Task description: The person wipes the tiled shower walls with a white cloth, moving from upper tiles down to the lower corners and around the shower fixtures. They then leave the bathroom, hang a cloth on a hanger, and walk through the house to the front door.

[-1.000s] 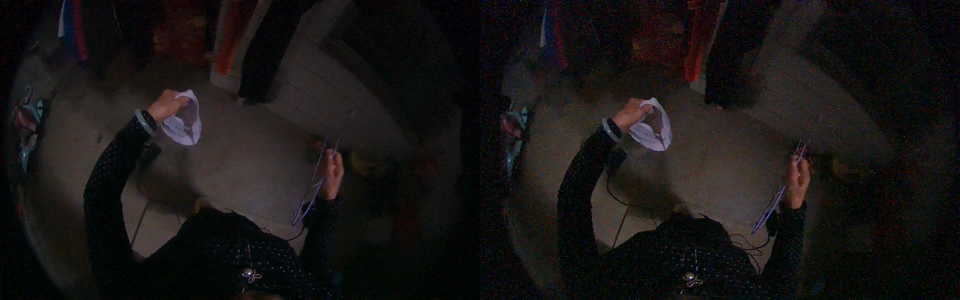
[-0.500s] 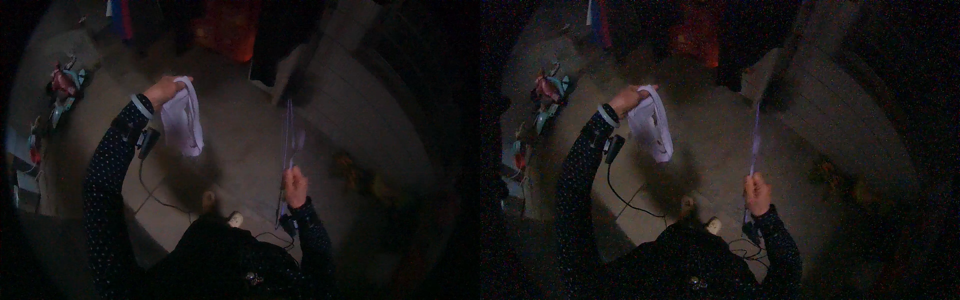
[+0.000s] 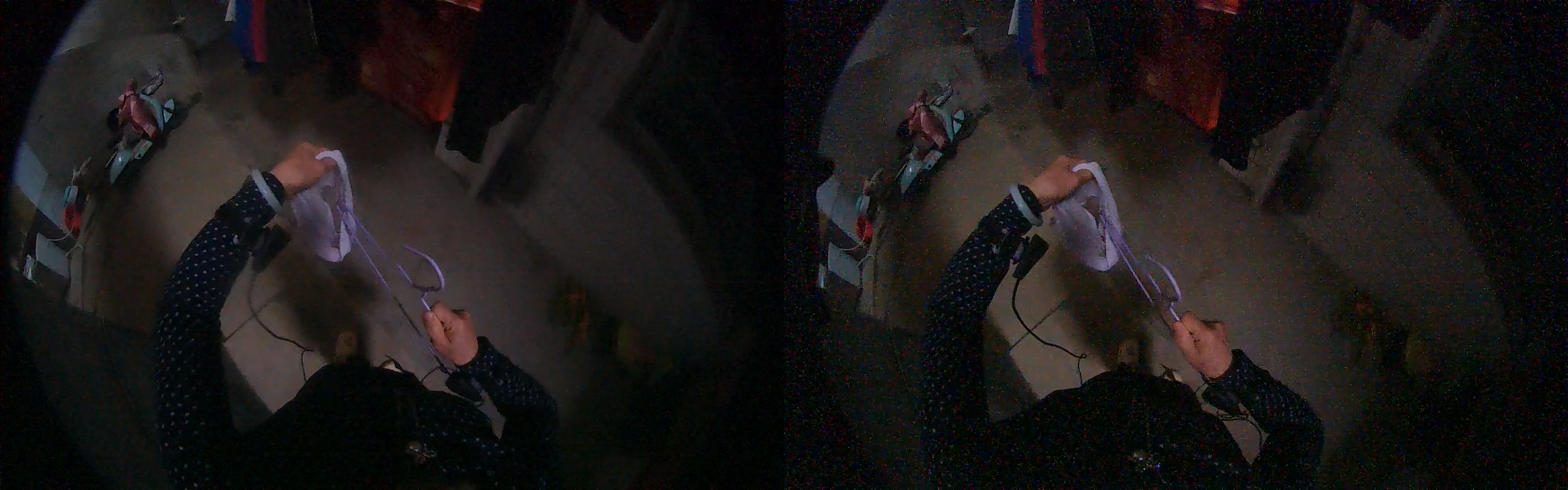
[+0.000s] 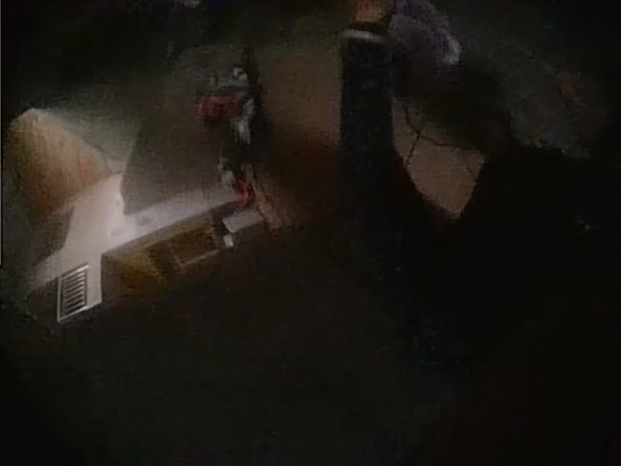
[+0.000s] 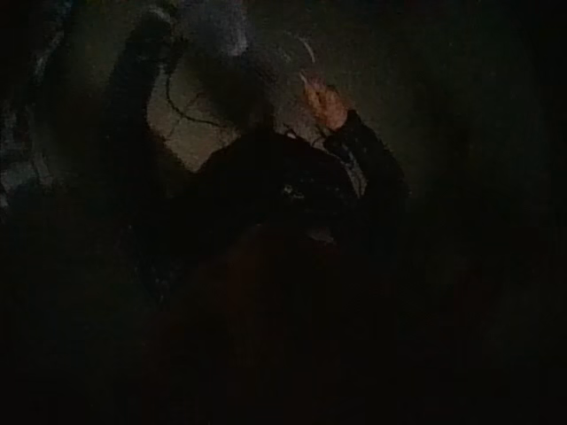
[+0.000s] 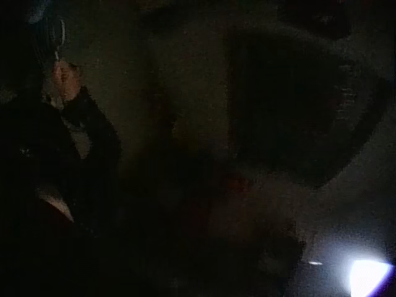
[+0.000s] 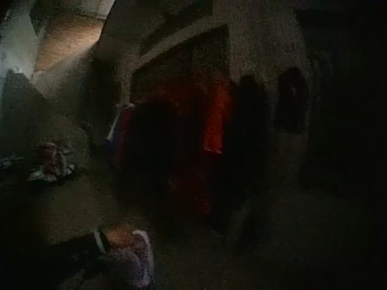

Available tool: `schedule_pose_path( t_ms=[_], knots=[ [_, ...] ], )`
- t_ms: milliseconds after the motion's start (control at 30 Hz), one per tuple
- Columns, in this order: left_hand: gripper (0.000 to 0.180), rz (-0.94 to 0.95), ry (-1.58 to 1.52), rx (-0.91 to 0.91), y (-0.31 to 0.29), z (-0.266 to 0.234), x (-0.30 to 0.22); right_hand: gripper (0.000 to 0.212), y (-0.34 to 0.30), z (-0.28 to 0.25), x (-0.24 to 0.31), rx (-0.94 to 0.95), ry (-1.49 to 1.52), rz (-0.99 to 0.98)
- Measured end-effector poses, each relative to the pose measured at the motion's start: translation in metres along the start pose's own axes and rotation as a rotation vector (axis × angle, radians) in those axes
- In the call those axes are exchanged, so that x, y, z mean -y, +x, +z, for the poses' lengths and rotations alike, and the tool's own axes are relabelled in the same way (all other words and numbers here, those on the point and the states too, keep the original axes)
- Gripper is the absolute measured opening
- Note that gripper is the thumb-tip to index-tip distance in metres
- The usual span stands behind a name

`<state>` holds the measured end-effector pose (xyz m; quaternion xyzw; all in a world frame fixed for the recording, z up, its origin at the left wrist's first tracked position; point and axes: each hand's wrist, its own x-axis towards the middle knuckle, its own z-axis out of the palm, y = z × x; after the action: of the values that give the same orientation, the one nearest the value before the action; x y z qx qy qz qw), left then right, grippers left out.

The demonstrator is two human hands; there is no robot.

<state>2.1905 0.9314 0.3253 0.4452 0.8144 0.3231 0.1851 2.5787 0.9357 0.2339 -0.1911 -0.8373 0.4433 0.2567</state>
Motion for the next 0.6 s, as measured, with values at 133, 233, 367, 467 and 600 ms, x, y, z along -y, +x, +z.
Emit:
schedule_pose_path(
  t_ms=[133, 233, 367, 467, 600],
  knots=[
    [0.033, 0.057, 0.191, -0.026, -0.002, 0.001, -0.015, 0.021, 0.017, 0.006, -0.009, 0.019, -0.057, -0.001],
    [0.03, 0.116, 0.193, 0.095, -0.011, 0.004, -0.027, 0.022, 0.039, 0.022, -0.01, -0.015, -0.079, -0.002],
    [0.03, 0.163, 0.124, 0.206, -0.021, 0.016, -0.031, 0.023, 0.087, 0.045, -0.007, -0.147, -0.069, -0.054],
    [0.045, 0.485, 0.075, 0.134, -0.032, 0.02, -0.026, 0.023, 0.12, 0.046, 0.0, -0.228, -0.042, -0.092],
    [0.081, 0.703, 0.133, -0.277, -0.063, 0.027, -0.009, 0.024, 0.132, 0.036, 0.021, -0.315, -0.058, -0.273]
  ],
)
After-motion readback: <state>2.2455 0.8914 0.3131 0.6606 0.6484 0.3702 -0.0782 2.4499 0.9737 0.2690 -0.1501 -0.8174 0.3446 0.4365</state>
